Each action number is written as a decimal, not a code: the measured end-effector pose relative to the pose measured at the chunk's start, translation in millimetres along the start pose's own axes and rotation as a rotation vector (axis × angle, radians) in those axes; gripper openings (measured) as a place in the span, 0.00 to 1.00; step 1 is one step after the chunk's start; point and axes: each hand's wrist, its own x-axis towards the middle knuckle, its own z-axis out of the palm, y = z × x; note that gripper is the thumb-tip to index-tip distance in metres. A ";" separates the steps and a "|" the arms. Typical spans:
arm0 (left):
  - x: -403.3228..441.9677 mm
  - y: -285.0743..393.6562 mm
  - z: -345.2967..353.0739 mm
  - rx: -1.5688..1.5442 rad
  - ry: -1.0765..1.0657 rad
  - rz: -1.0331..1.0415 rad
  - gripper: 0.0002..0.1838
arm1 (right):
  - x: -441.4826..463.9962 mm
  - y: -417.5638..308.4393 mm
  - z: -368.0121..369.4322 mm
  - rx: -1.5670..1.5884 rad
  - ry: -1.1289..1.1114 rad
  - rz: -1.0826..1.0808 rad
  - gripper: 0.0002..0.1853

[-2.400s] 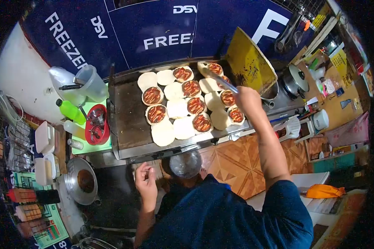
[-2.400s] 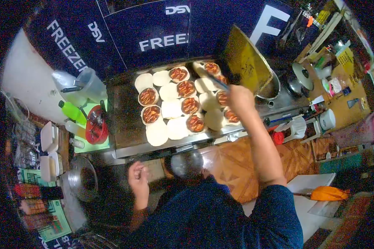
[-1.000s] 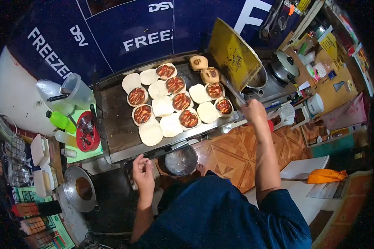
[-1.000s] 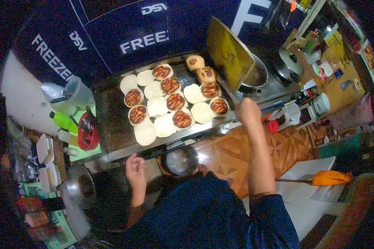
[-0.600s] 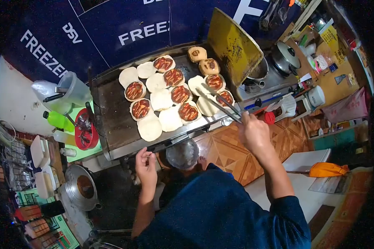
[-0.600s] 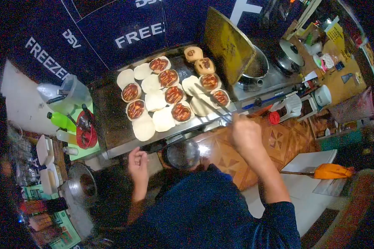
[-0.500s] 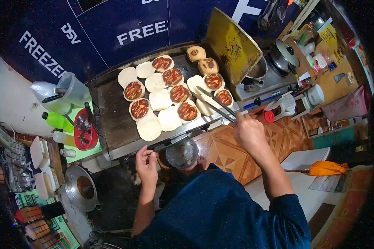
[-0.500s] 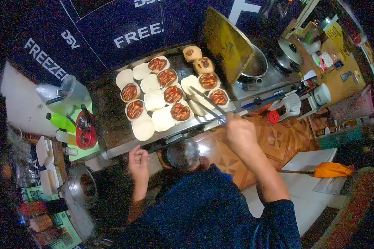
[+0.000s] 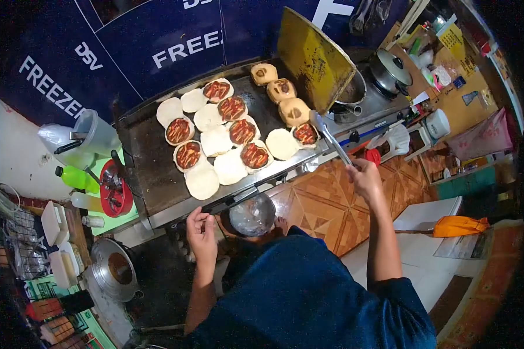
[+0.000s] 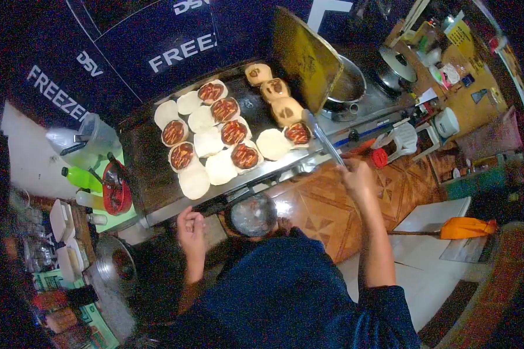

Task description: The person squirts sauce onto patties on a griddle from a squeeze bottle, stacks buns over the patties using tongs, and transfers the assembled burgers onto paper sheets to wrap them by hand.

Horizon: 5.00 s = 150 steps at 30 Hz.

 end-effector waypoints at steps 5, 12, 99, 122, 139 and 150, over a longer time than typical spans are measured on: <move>2.7 7.7 5.5 0.024 -0.030 -0.008 0.19 | -11.2 3.0 0.9 -0.186 0.189 -0.215 0.13; 3.6 1.0 8.3 0.073 -0.037 0.004 0.20 | -98.0 4.4 4.6 -0.445 0.146 -0.547 0.19; -11.3 -18.9 -42.9 -0.019 0.079 0.035 0.19 | -82.9 -115.4 108.5 -0.604 0.150 -0.962 0.22; -4.7 -17.3 -40.2 0.015 0.134 0.058 0.20 | -41.5 -159.2 131.2 -0.559 0.239 -1.048 0.22; -8.4 -21.9 -54.8 0.021 0.210 0.000 0.19 | -0.2 -143.4 84.6 -0.236 0.203 -0.736 0.15; -14.4 -21.4 -49.6 0.046 0.200 -0.018 0.18 | 50.3 -210.3 160.0 -0.623 0.232 -1.105 0.08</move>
